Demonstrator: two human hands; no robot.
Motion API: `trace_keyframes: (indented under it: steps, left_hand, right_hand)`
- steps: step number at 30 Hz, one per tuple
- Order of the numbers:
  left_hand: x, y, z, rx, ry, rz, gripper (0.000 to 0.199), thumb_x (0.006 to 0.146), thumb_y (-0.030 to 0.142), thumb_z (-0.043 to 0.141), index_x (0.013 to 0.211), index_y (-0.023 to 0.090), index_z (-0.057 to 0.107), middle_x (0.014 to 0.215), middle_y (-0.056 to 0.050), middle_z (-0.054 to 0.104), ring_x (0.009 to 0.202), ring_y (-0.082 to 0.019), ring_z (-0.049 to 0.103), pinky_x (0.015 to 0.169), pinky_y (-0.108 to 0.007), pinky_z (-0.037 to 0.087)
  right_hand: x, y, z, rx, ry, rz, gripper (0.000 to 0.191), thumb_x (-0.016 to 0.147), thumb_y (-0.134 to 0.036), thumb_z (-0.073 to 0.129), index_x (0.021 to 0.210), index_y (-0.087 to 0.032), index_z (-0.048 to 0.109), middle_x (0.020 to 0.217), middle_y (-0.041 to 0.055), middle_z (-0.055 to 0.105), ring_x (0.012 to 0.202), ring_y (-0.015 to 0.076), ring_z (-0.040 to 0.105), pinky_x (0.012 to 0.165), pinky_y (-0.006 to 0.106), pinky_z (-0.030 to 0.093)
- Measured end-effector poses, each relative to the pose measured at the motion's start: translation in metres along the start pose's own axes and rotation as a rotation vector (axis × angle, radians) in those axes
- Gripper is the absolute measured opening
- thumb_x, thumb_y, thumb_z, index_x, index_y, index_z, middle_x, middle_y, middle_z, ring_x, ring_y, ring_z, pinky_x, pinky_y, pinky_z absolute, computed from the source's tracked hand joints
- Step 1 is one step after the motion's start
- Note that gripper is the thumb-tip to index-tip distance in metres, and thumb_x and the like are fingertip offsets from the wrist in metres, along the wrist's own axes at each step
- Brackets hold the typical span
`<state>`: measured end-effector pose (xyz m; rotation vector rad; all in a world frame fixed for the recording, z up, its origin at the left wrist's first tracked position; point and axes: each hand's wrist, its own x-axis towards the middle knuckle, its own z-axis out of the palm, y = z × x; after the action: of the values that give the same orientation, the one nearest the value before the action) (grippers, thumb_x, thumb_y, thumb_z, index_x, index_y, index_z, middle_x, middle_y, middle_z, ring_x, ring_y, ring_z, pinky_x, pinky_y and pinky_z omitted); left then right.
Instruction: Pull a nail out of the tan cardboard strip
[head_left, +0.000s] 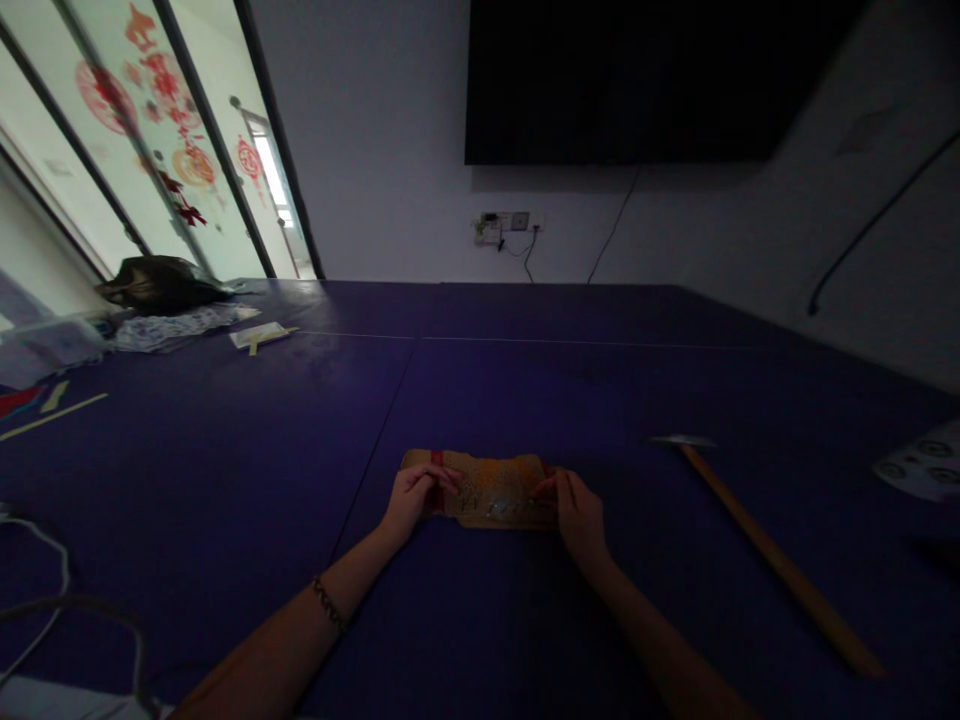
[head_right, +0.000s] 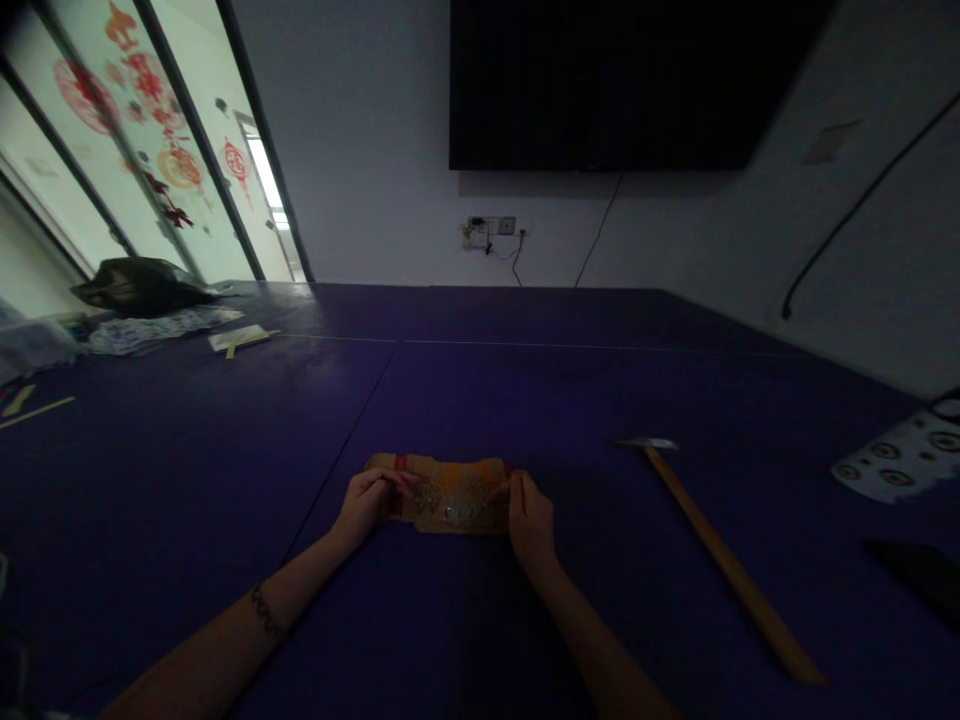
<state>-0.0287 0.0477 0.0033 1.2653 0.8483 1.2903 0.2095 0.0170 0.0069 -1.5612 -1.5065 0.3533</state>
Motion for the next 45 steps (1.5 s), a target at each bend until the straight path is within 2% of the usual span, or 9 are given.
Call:
trace_keyframes:
  steps: [3,9,13,16,20,25,29,33,45]
  left_hand:
    - [-0.001,0.002,0.000,-0.022,0.058,0.012,0.016,0.068,0.023,0.047,0.061,0.013,0.057,0.074,-0.008,0.069,0.051,-0.015,0.060,0.057,-0.028,0.048]
    - [-0.004,0.004,0.000,0.007,0.122,0.028,0.012,0.066,0.022,0.043,0.060,0.015,0.051,0.059,-0.002,0.059,0.046,-0.011,0.051,0.051,-0.024,0.042]
    - [-0.003,0.002,0.001,0.076,0.080,0.006,0.013,0.066,0.024,0.041,0.059,0.017,0.048,0.045,0.005,0.040,0.040,-0.008,0.035,0.043,-0.020,0.028]
    - [-0.003,0.002,0.003,0.141,0.005,-0.015,0.016,0.069,0.028,0.043,0.061,0.016,0.048,0.046,0.006,0.034,0.042,-0.007,0.030,0.043,-0.019,0.022]
    - [-0.003,0.004,0.008,0.249,-0.103,-0.029,0.019,0.065,0.032,0.063,0.068,0.015,0.054,0.050,0.008,0.035,0.046,-0.006,0.030,0.046,-0.018,0.023]
    - [-0.004,0.004,0.010,0.382,-0.208,-0.013,0.024,0.059,0.031,0.074,0.072,0.014,0.063,0.055,0.006,0.044,0.047,-0.006,0.030,0.047,-0.019,0.021]
    - [-0.003,0.003,0.009,0.462,-0.238,0.034,0.021,0.061,0.028,0.074,0.076,0.015,0.069,0.066,0.001,0.055,0.051,-0.007,0.038,0.050,-0.020,0.026]
    - [-0.002,0.002,0.007,0.511,-0.266,0.058,0.027,0.065,0.027,0.071,0.090,0.018,0.072,0.065,0.000,0.058,0.052,-0.009,0.041,0.051,-0.020,0.030]
    - [-0.002,-0.005,0.005,0.551,-0.317,0.120,0.022,0.073,0.033,0.066,0.086,0.017,0.075,0.073,-0.005,0.063,0.067,-0.015,0.058,0.061,-0.023,0.044]
  right_hand:
    - [0.001,-0.006,-0.006,0.025,0.024,-0.009,0.039,0.089,-0.039,0.025,0.068,-0.023,0.054,0.069,0.0076,0.069,0.067,0.0199,0.065,0.065,0.031,0.049]
    - [-0.003,-0.016,-0.009,0.065,-0.035,-0.040,0.027,0.087,-0.035,0.030,0.075,-0.022,0.051,0.068,0.0046,0.062,0.063,0.0180,0.059,0.061,0.029,0.044]
    - [-0.003,-0.017,-0.007,0.094,-0.157,-0.046,0.019,0.081,-0.036,0.042,0.079,-0.022,0.054,0.062,-0.0001,0.057,0.056,0.0170,0.054,0.055,0.028,0.041]
    - [0.001,-0.015,-0.006,0.121,-0.280,-0.051,0.016,0.072,-0.036,0.055,0.075,-0.021,0.059,0.051,-0.0054,0.047,0.050,0.0150,0.048,0.051,0.026,0.039]
    - [0.005,-0.012,-0.006,0.157,-0.398,-0.050,0.013,0.062,-0.031,0.067,0.070,-0.021,0.063,0.055,-0.0059,0.051,0.056,0.0141,0.050,0.055,0.025,0.039]
    - [0.008,-0.007,-0.007,0.221,-0.475,-0.043,0.008,0.065,-0.028,0.066,0.066,-0.020,0.066,0.061,-0.0032,0.059,0.058,0.0138,0.052,0.058,0.026,0.040]
    - [0.010,-0.004,-0.007,0.265,-0.481,-0.037,0.011,0.066,-0.031,0.065,0.063,-0.021,0.069,0.067,0.0003,0.066,0.070,0.0176,0.058,0.068,0.031,0.043]
    - [0.012,-0.001,-0.006,0.310,-0.490,-0.018,0.013,0.066,-0.033,0.065,0.065,-0.023,0.073,0.066,0.0002,0.065,0.068,0.0172,0.058,0.067,0.031,0.044]
    - [0.012,0.000,-0.006,0.403,-0.413,0.088,0.018,0.063,-0.040,0.066,0.065,-0.025,0.075,0.070,0.0007,0.063,0.074,0.0186,0.056,0.069,0.033,0.045]
